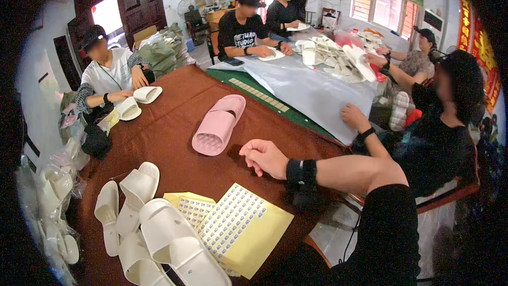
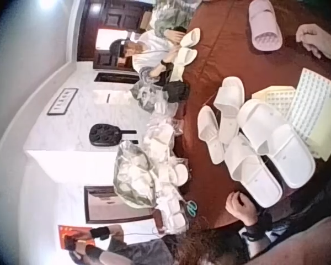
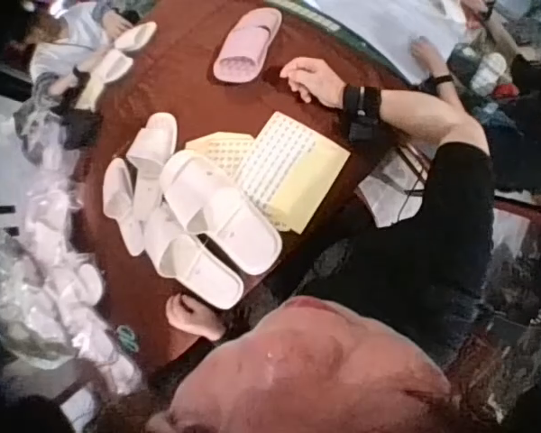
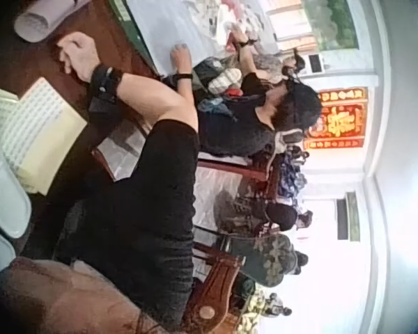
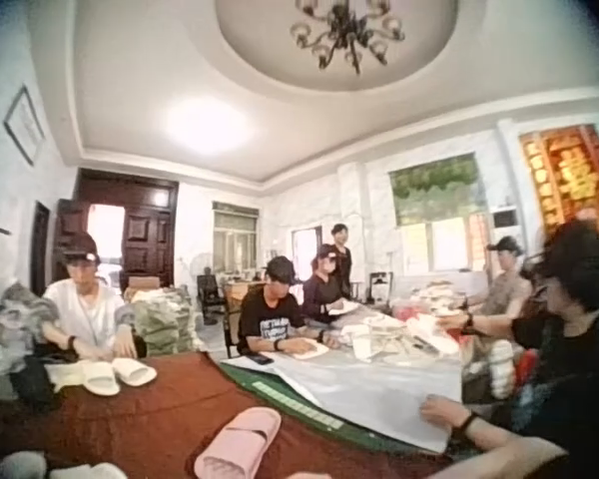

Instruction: Applying size labels or stickers to white and pink slippers and organizing them into plastic bags in a manufacturing setting.

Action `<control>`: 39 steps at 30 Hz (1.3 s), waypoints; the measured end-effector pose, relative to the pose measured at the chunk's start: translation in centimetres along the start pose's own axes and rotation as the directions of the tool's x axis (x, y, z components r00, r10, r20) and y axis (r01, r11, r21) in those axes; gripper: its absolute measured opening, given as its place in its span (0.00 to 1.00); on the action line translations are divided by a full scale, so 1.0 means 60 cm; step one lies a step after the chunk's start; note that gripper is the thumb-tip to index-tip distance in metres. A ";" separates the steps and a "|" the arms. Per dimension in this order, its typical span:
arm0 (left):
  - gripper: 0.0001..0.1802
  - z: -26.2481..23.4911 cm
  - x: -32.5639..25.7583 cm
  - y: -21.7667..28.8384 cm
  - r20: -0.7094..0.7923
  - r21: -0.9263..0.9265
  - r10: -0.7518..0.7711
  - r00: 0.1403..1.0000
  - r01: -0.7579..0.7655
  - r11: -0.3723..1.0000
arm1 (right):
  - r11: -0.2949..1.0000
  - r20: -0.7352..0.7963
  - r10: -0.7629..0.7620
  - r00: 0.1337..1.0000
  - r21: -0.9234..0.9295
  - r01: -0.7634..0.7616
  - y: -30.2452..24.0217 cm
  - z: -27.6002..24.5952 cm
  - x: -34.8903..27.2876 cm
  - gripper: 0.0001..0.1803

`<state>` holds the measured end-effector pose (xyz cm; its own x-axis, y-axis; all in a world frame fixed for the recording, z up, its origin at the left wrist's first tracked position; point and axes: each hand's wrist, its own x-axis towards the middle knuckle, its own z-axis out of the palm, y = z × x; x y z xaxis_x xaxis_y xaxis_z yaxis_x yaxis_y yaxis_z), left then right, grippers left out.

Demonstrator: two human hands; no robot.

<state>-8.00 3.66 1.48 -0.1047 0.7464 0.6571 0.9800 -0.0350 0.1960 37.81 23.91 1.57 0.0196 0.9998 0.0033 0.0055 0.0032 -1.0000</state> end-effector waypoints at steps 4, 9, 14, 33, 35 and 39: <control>0.04 -0.002 -0.010 0.002 -0.004 -0.018 -0.076 0.997 0.076 0.997 | 0.998 -0.086 -0.023 0.996 -0.064 0.017 0.000 0.003 0.008 0.08; 0.05 -0.011 -0.013 -0.015 -0.016 -0.023 -0.097 0.995 0.096 0.995 | 0.994 -0.198 -0.039 0.980 -0.106 0.018 0.012 0.024 0.010 0.08; 0.05 -0.025 -0.014 -0.024 -0.049 -0.036 -0.102 0.994 0.100 0.994 | 0.997 -0.236 -0.057 0.970 -0.059 0.044 0.018 0.022 0.004 0.08; 0.04 -0.011 -0.019 0.001 -0.106 0.003 0.029 0.994 -0.029 1.000 | 0.992 -0.145 -0.093 0.985 0.071 0.104 0.027 0.013 0.003 0.08; 0.04 -0.019 -0.021 -0.006 -0.088 -0.006 0.024 0.996 -0.025 1.000 | 0.995 -0.131 -0.075 0.989 0.060 0.084 0.016 0.023 -0.003 0.07; 0.08 -0.030 -0.055 -0.045 -0.131 -0.338 -0.122 0.984 0.071 0.938 | 0.996 -0.108 -0.076 0.991 0.045 0.081 0.011 0.034 0.005 0.07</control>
<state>-10.59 0.11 0.09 -0.2445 0.6515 0.7182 0.8549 -0.2047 0.4767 35.78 24.26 0.87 0.1273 0.9886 0.0799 -0.0375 0.0852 -0.9957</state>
